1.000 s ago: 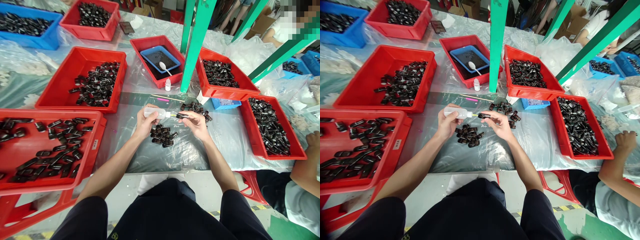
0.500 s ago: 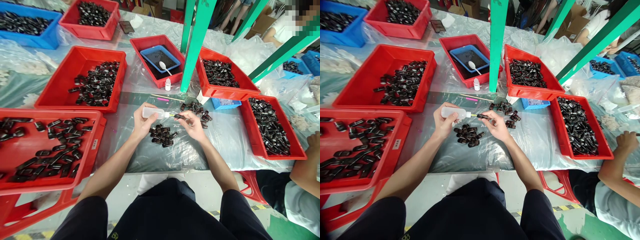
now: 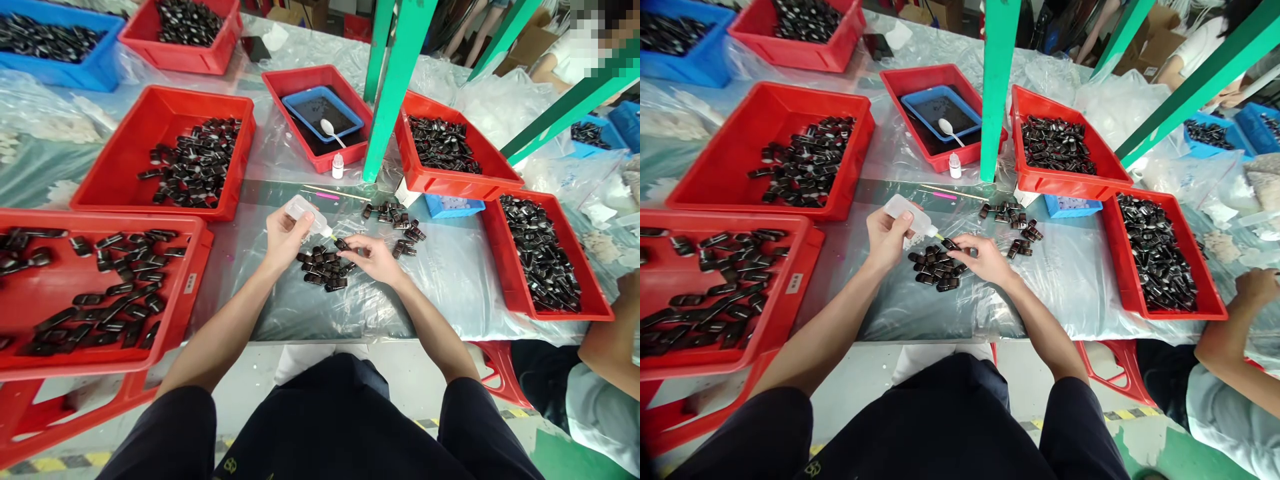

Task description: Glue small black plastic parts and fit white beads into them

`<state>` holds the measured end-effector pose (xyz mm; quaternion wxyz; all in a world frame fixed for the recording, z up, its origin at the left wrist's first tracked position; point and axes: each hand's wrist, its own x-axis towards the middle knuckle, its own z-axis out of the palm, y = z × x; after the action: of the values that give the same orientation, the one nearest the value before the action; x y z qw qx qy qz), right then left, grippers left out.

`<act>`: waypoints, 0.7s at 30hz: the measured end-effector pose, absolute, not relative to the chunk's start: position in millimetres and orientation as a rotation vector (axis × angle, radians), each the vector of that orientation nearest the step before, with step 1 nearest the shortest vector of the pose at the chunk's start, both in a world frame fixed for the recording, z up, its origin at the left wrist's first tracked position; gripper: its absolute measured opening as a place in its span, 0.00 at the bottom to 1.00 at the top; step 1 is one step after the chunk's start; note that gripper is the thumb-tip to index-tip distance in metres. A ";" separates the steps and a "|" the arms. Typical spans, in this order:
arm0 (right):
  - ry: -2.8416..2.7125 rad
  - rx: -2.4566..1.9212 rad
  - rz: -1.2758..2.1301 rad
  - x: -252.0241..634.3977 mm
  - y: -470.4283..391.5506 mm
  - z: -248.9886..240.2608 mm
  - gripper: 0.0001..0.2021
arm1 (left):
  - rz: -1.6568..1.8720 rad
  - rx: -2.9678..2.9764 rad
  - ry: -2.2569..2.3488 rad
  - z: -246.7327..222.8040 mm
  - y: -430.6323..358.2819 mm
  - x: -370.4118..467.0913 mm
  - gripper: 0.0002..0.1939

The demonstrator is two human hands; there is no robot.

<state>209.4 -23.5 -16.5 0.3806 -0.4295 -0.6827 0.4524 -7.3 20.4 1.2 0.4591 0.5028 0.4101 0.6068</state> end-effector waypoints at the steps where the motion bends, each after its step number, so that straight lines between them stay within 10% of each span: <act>1: -1.719 -1.080 1.216 206.6 -24.9 -17.0 0.21 | 1.498 1.217 1.013 0.5 21.4 -6.9 0.33; 21: -1.672 -1.077 1.456 189.9 -35.5 -22.9 0.24 | 1.452 1.201 1.014 -2.8 22.1 -7.7 0.30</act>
<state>189.9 -35.5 -22.9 0.3321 -0.4122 -0.6398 0.5572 -7.7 22.1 -2.8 0.4804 0.4923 0.4155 0.5951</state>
